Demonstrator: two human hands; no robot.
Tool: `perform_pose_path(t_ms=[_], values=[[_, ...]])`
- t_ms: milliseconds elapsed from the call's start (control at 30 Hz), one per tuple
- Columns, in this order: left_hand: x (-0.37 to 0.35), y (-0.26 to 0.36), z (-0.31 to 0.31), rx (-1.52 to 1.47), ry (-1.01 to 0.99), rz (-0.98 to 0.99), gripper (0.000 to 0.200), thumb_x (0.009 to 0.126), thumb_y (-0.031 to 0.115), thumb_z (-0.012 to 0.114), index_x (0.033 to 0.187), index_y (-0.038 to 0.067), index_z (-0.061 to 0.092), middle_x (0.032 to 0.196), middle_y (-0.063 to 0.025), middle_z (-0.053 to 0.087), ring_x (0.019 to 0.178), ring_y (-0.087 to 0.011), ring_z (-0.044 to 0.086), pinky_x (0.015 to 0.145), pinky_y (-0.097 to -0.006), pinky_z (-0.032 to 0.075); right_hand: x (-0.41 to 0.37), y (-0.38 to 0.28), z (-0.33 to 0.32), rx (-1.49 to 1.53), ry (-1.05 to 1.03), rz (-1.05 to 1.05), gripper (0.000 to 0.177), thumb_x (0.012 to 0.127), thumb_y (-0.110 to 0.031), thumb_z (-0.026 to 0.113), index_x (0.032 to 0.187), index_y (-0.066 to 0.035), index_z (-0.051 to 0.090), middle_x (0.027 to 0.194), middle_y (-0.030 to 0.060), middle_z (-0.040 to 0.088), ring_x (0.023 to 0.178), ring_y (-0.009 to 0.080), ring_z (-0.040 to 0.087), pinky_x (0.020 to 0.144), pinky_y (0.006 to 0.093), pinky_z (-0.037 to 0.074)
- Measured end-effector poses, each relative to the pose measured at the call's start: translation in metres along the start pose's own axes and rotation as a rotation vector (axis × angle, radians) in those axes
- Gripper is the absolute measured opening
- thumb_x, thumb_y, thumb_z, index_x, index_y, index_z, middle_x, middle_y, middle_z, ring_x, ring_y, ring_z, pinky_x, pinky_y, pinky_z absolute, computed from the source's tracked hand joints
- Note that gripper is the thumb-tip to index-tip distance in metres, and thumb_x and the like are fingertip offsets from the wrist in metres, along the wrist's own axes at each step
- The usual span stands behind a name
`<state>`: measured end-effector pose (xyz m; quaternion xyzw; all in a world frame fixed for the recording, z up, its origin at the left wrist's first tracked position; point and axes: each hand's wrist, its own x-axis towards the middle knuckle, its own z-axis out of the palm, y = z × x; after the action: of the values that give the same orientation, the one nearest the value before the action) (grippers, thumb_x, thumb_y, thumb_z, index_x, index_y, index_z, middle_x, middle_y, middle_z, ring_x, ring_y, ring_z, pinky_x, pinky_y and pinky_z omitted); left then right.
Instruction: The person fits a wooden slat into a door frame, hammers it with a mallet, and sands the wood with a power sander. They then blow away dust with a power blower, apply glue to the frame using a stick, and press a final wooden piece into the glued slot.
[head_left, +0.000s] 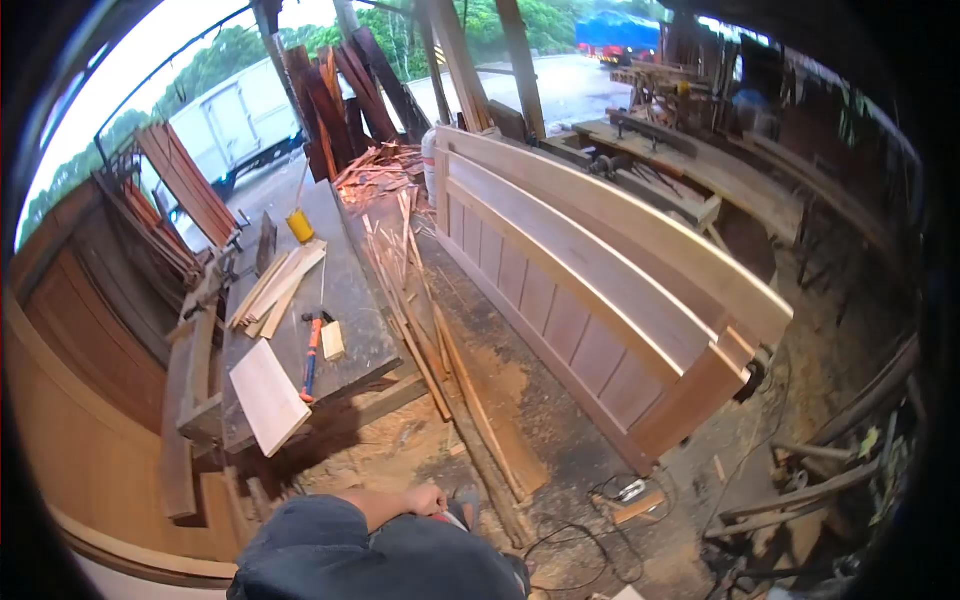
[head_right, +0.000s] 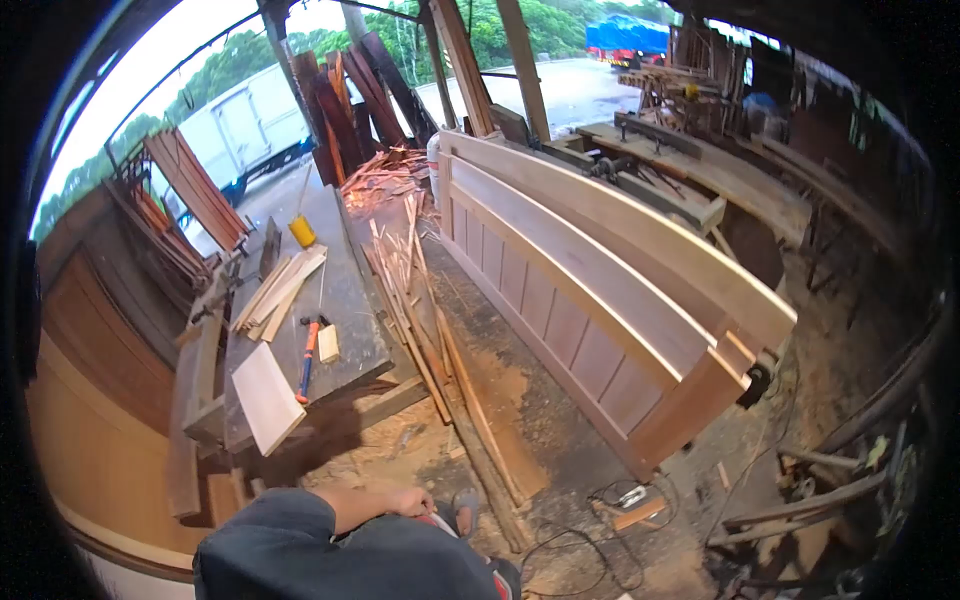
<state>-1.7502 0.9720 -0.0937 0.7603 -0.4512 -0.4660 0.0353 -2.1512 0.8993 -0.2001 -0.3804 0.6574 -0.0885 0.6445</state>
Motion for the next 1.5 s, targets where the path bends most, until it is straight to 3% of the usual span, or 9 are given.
perform_pose_path(t_ms=[267,500,833,867,1000,1167,1233,1300,1500], values=[[0.071,0.001,-0.076,-0.047,-0.114,0.49,0.033,0.094,0.035,0.068,0.087,0.003,0.072,0.077,-0.0128,0.069,0.069,-0.0305,0.063,0.065,-0.0447,0.048,0.021,-0.1,0.044,-0.192,0.106,-0.006,0.034,0.089,-0.023,0.07,0.11,0.004,0.066,0.098,0.0195,0.072,0.075,0.0252,0.069,0.066,0.0366,0.055],[0.068,0.004,-0.189,-0.245,-0.02,0.424,0.023,0.089,0.028,0.07,0.093,0.005,0.075,0.087,-0.013,0.074,0.084,-0.0308,0.071,0.073,-0.0429,0.052,0.036,-0.155,0.093,-0.316,0.113,0.019,0.033,0.089,-0.022,0.07,0.108,0.004,0.067,0.096,0.0194,0.072,0.073,0.0247,0.068,0.064,0.0363,0.055],[0.086,-0.048,-0.234,-0.362,-0.065,0.333,0.036,0.091,0.041,0.07,0.109,0.011,0.074,0.108,-0.0124,0.076,0.106,-0.0314,0.071,0.089,-0.0412,0.054,0.109,-0.257,0.131,-0.432,0.138,0.04,0.031,0.089,-0.022,0.07,0.107,0.004,0.067,0.095,0.0194,0.072,0.071,0.024,0.068,0.061,0.0359,0.054],[0.094,-0.051,-0.241,-0.405,-0.037,0.296,0.036,0.091,0.041,0.07,0.11,0.01,0.074,0.108,-0.0126,0.076,0.105,-0.0317,0.071,0.089,-0.0414,0.054,0.129,-0.267,0.14,-0.303,0.24,0.008,0.023,0.087,-0.017,0.066,0.084,0.006,0.066,0.07,0.0133,0.067,0.063,0.0217,0.066,0.053,0.036,0.049],[0.127,-0.051,-0.29,-0.504,0.057,0.157,0.036,0.091,0.04,0.071,0.111,0.009,0.073,0.108,-0.0124,0.076,0.104,-0.0319,0.072,0.089,-0.0411,0.055,0.223,-0.336,0.144,-0.357,0.134,-0.015,0.021,0.085,-0.015,0.069,0.083,0.005,0.068,0.067,0.0123,0.067,0.06,0.0206,0.065,0.05,0.0327,0.048],[0.219,-0.069,-0.324,-0.579,0.157,0.191,0.034,0.092,0.035,0.067,0.111,0.007,0.072,0.111,-0.0122,0.075,0.109,-0.0296,0.071,0.091,-0.0405,0.053,0.344,-0.47,0.172,-0.544,0.01,-0.164,0.024,0.088,-0.019,0.068,0.075,0.001,0.07,0.059,0.0084,0.063,0.054,0.0182,0.062,0.046,0.0305,0.045],[0.224,-0.047,-0.371,-0.553,0.215,0.087,0.033,0.091,0.033,0.067,0.108,0.005,0.071,0.108,-0.0128,0.075,0.106,-0.031,0.071,0.089,-0.0415,0.053,0.458,-0.49,0.156,-0.876,0.208,-0.53,0.027,0.087,-0.022,0.072,0.074,0.001,0.069,0.061,0.007,0.063,0.053,0.0182,0.061,0.043,0.0301,0.042],[0.239,-0.037,-0.403,-0.684,0.301,0.147,0.032,0.089,0.035,0.069,0.101,0.005,0.071,0.099,-0.0154,0.074,0.095,-0.0294,0.072,0.082,-0.0398,0.054,0.466,-0.589,0.193,-0.525,0.155,-0.559,0.03,0.087,-0.025,0.074,0.078,0.003,0.07,0.061,0.0086,0.064,0.049,0.0204,0.059,0.047,0.0351,0.047],[0.263,-0.03,-0.542,-0.606,0.712,-0.239,0.037,0.091,0.042,0.071,0.091,0.006,0.075,0.087,-0.0154,0.074,0.083,-0.0297,0.072,0.074,-0.0412,0.054,0.475,-0.83,0.254,-0.681,0.136,-0.797,0.034,0.087,-0.023,0.074,0.099,0.008,0.068,0.09,0.0184,0.069,0.086,0.0308,0.066,0.082,0.0428,0.053]])
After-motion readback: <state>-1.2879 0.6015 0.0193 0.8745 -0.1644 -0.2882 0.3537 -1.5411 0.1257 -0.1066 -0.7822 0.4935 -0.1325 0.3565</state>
